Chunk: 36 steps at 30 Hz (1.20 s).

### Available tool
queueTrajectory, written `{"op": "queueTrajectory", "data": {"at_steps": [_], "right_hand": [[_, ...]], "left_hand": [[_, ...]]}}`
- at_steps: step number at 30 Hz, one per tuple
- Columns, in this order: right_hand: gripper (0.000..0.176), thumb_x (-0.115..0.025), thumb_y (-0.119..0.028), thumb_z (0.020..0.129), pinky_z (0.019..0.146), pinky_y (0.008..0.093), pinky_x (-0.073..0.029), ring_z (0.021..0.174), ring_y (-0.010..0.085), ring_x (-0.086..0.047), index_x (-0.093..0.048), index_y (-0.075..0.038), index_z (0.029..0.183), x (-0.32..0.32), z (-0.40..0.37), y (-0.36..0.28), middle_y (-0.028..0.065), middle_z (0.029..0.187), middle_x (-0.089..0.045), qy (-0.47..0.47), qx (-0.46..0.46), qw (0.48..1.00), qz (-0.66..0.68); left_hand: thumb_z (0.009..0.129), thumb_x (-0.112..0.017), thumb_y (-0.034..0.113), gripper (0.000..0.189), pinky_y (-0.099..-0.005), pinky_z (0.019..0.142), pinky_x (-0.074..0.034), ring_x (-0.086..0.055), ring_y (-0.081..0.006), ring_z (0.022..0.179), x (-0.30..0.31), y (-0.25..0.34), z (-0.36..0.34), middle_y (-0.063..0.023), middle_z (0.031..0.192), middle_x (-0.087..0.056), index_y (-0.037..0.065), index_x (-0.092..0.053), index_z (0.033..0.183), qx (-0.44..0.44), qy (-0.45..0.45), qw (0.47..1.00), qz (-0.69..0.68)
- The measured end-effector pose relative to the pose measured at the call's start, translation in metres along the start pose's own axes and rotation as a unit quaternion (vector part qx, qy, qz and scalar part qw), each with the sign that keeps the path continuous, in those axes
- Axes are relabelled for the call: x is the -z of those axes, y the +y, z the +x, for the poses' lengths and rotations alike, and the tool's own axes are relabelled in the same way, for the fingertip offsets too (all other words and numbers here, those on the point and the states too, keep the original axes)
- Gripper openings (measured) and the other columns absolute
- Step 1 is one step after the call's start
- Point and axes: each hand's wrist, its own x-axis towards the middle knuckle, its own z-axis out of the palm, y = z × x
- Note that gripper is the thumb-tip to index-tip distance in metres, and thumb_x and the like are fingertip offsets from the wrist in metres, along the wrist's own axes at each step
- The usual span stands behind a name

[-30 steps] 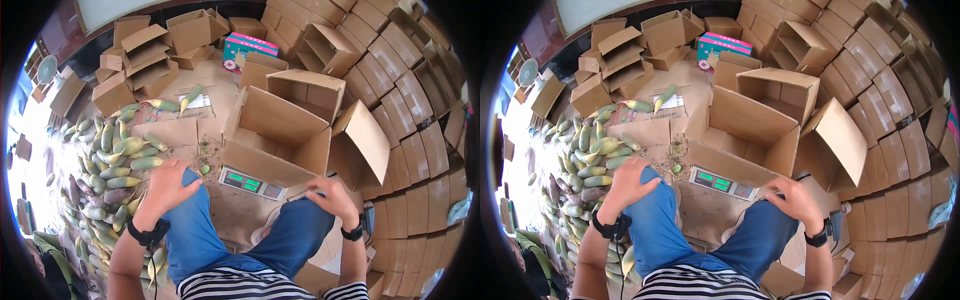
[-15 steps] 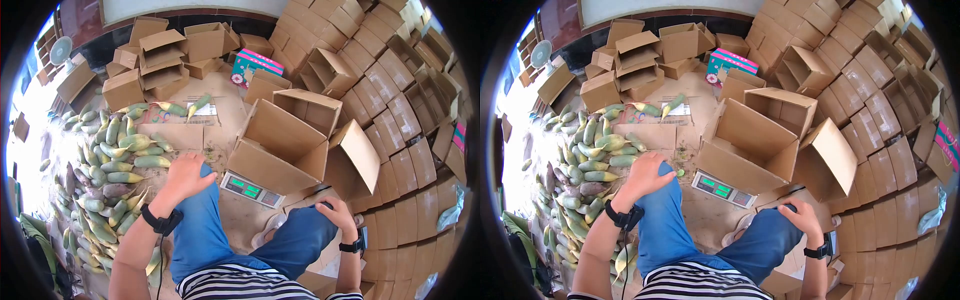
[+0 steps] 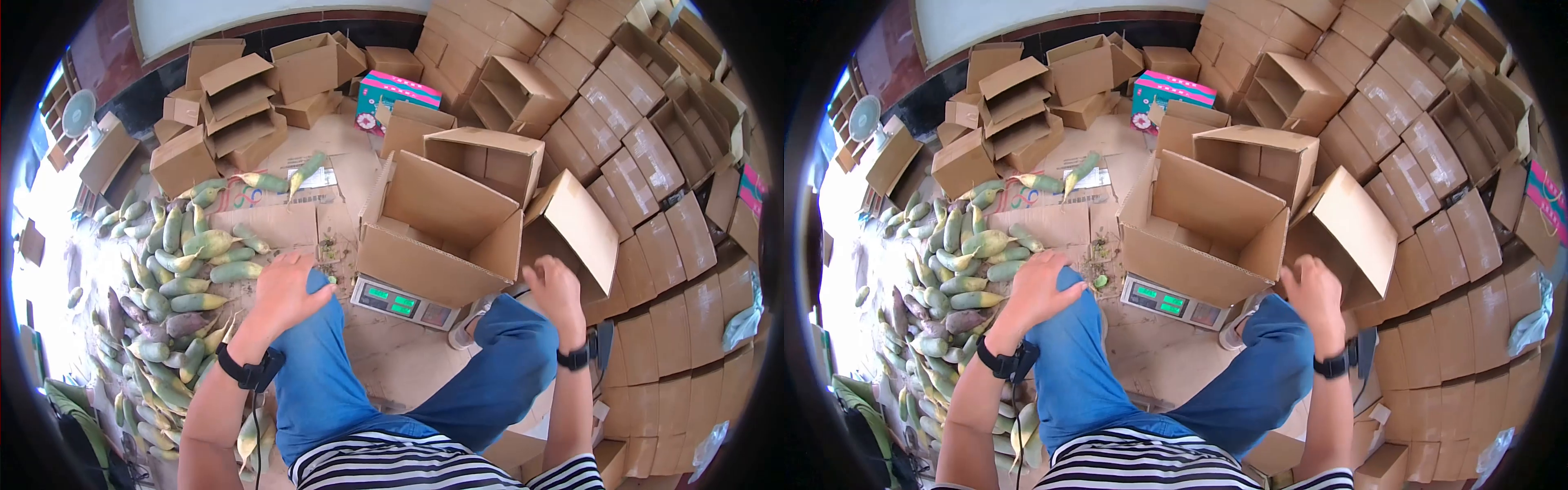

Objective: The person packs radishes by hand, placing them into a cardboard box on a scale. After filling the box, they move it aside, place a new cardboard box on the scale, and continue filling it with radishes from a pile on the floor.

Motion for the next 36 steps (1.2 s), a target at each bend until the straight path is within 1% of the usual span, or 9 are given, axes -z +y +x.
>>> {"op": "queueTrajectory", "data": {"at_steps": [3, 5, 10, 14, 16, 28, 31, 34, 36], "right_hand": [[0.038, -0.061, -0.037, 0.088, 0.074, 0.0453, -0.052, 0.086, 0.0378, -0.065, -0.061, 0.0, 0.096, -0.031, 0.037, 0.022, 0.0214, 0.092, -0.067, -0.049, -0.029, 0.997, -0.057], [0.037, -0.057, -0.035, 0.09, 0.081, 0.0466, -0.052, 0.095, 0.0396, -0.064, -0.06, 0.001, 0.098, -0.057, 0.053, 0.027, 0.0244, 0.101, -0.066, -0.157, -0.117, 0.978, -0.074], [0.036, -0.053, -0.03, 0.091, 0.09, 0.0494, -0.047, 0.104, 0.0428, -0.059, -0.058, 0.005, 0.101, -0.102, 0.061, 0.056, 0.0284, 0.105, -0.064, -0.191, -0.124, 0.972, 0.05], [0.035, -0.053, -0.027, 0.089, 0.089, 0.0503, -0.046, 0.1, 0.0455, -0.059, -0.057, 0.005, 0.101, -0.106, 0.069, 0.062, 0.0302, 0.102, -0.063, -0.166, -0.107, 0.977, 0.08], [0.03, -0.058, -0.024, 0.087, 0.081, 0.0491, -0.047, 0.093, 0.0455, -0.059, -0.055, 0.005, 0.09, -0.108, 0.07, 0.063, 0.0291, 0.093, -0.062, -0.123, -0.095, 0.984, 0.093], [0.034, -0.055, -0.029, 0.089, 0.082, 0.051, -0.049, 0.092, 0.0453, -0.062, -0.056, 0.002, 0.101, -0.1, 0.07, 0.064, 0.0289, 0.093, -0.065, -0.167, -0.102, 0.978, 0.07], [0.037, -0.056, -0.033, 0.089, 0.08, 0.0515, -0.049, 0.093, 0.0445, -0.063, -0.057, -0.001, 0.108, -0.093, 0.069, 0.061, 0.0266, 0.094, -0.066, -0.118, -0.109, 0.986, 0.049], [0.036, -0.058, -0.026, 0.093, 0.07, 0.0424, -0.052, 0.077, 0.0339, -0.066, -0.056, -0.003, 0.12, -0.071, 0.07, 0.034, 0.0184, 0.083, -0.067, 0.004, -0.072, 0.995, 0.063], [0.033, -0.058, -0.021, 0.094, 0.067, 0.0384, -0.051, 0.073, 0.0294, -0.064, -0.056, -0.004, 0.122, -0.055, 0.068, 0.005, 0.0164, 0.081, -0.065, 0.028, -0.039, 0.993, 0.111]], "left_hand": [[0.077, -0.069, 0.04, 0.046, -0.0431, 0.086, -0.048, -0.058, -0.0332, 0.101, 0.002, 0.005, 0.003, -0.0155, 0.101, -0.062, 0.003, -0.062, 0.104, -0.003, -0.015, 1.0, -0.003], [0.077, -0.069, 0.04, 0.046, -0.0432, 0.086, -0.048, -0.058, -0.033, 0.101, 0.003, 0.01, 0.001, -0.0151, 0.102, -0.062, 0.003, -0.063, 0.104, -0.002, -0.013, 1.0, 0.011], [0.077, -0.069, 0.04, 0.047, -0.0429, 0.087, -0.047, -0.057, -0.0325, 0.102, 0.009, 0.02, -0.006, -0.0141, 0.104, -0.061, 0.004, -0.063, 0.105, 0.009, -0.02, 1.0, 0.017], [0.077, -0.069, 0.04, 0.048, -0.0429, 0.088, -0.047, -0.057, -0.0326, 0.105, 0.004, 0.019, -0.006, -0.0145, 0.107, -0.06, 0.003, -0.062, 0.106, 0.005, 0.002, 1.0, 0.016], [0.076, -0.069, 0.04, 0.048, -0.043, 0.089, -0.046, -0.056, -0.0328, 0.105, 0.0, 0.02, -0.003, -0.0149, 0.107, -0.061, 0.003, -0.062, 0.106, 0.005, 0.0, 1.0, 0.018], [0.076, -0.07, 0.04, 0.048, -0.0429, 0.089, -0.047, -0.057, -0.0332, 0.103, -0.01, 0.025, 0.015, -0.0149, 0.105, -0.061, 0.003, -0.062, 0.106, -0.01, -0.025, 1.0, 0.007], [0.076, -0.07, 0.041, 0.048, -0.043, 0.088, -0.047, -0.057, -0.033, 0.102, -0.01, 0.02, 0.014, -0.0145, 0.104, -0.061, 0.003, -0.062, 0.104, -0.013, -0.019, 1.0, 0.0], [0.077, -0.069, 0.042, 0.047, -0.043, 0.087, -0.047, -0.058, -0.032, 0.102, -0.012, 0.02, 0.014, -0.0131, 0.104, -0.062, 0.003, -0.062, 0.103, -0.016, -0.018, 1.0, -0.002], [0.077, -0.068, 0.043, 0.046, -0.0424, 0.086, -0.047, -0.058, -0.0305, 0.103, -0.014, 0.02, 0.014, -0.0117, 0.104, -0.062, 0.005, -0.063, 0.101, -0.018, -0.02, 1.0, -0.006]]}}
